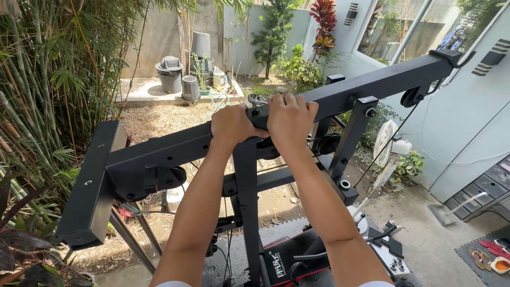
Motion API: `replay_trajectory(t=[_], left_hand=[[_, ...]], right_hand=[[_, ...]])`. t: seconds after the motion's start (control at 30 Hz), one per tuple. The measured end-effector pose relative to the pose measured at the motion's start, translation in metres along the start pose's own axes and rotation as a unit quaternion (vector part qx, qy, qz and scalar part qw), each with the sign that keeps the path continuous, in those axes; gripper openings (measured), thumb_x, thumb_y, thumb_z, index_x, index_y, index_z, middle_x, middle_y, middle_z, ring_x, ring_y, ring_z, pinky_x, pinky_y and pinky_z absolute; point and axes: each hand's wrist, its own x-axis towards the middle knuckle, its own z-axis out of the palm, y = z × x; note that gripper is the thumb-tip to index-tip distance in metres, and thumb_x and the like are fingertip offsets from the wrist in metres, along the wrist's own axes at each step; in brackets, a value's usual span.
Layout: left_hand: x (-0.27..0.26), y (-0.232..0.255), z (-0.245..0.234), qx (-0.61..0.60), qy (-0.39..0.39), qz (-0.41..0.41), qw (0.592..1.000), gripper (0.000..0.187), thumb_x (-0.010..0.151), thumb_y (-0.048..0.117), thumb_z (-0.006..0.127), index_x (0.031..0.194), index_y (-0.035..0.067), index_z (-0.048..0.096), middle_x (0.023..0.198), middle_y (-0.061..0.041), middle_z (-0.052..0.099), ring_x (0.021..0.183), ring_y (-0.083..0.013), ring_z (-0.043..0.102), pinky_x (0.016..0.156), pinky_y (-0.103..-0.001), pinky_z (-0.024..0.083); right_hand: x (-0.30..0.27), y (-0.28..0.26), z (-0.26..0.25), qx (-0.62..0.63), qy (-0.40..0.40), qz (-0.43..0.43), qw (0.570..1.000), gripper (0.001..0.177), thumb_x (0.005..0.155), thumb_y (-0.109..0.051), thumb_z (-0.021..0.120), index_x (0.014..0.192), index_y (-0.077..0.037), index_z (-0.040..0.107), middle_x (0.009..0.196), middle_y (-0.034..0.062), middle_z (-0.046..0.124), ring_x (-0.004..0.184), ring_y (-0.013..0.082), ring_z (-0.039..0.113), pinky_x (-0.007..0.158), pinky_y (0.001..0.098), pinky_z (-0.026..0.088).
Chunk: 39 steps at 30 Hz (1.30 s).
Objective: Repairing or assembling a home gym pulley system using wrenches and a ratchet.
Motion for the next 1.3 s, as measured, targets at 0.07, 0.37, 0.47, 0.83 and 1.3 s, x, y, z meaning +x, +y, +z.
replay_trajectory(t=[0.07,0.37,0.47,0.83,1.3], left_hand=[[-0.002,0.002,-0.002,0.009,-0.012,-0.004,1.0,0.095,0.038,0.074,0.092,0.106,0.009,0.075,0.085,-0.011,0.076,0.081,-0.0286,0.075,0.072,-0.041,0.06],[0.005,-0.006,0.009,0.026,-0.024,-0.012,0.999,0.095,0.041,0.077,0.089,0.104,0.008,0.075,0.09,-0.012,0.076,0.087,-0.0304,0.075,0.077,-0.043,0.06],[-0.002,-0.001,0.001,0.041,-0.036,-0.013,0.998,0.101,0.04,0.08,0.088,0.108,0.007,0.073,0.09,-0.013,0.076,0.087,-0.0312,0.075,0.077,-0.044,0.061],[-0.003,0.003,-0.008,0.056,-0.058,-0.022,0.997,0.107,0.043,0.083,0.086,0.115,0.007,0.071,0.091,-0.013,0.076,0.091,-0.0323,0.075,0.079,-0.044,0.06],[0.003,-0.006,0.009,0.031,-0.03,-0.006,0.999,0.097,0.046,0.076,0.087,0.113,0.007,0.073,0.089,-0.011,0.077,0.085,-0.0292,0.076,0.075,-0.042,0.061]], right_hand=[[-0.006,0.002,0.009,-0.005,0.022,0.0,1.0,0.014,0.098,-0.025,0.072,0.094,-0.011,0.072,0.09,0.0043,0.067,0.092,0.0273,0.06,0.084,0.0477,0.036],[-0.014,-0.01,0.026,-0.022,0.062,0.046,0.997,0.02,0.095,-0.028,0.074,0.095,-0.009,0.068,0.103,0.0069,0.06,0.103,0.0298,0.051,0.093,0.0519,0.03],[-0.012,-0.002,0.031,0.009,0.072,0.035,0.997,0.023,0.097,-0.031,0.075,0.094,-0.009,0.068,0.101,0.0058,0.06,0.103,0.0294,0.051,0.093,0.0516,0.03],[0.041,0.067,0.096,0.241,-0.141,0.013,0.96,0.039,0.101,-0.041,0.067,0.077,-0.011,0.074,0.077,0.0033,0.066,0.096,0.0313,0.053,0.09,0.0492,0.033],[-0.003,0.006,0.015,0.006,0.019,0.014,1.0,0.02,0.093,-0.032,0.073,0.09,-0.014,0.082,0.088,0.0057,0.071,0.095,0.0269,0.061,0.08,0.0482,0.036]])
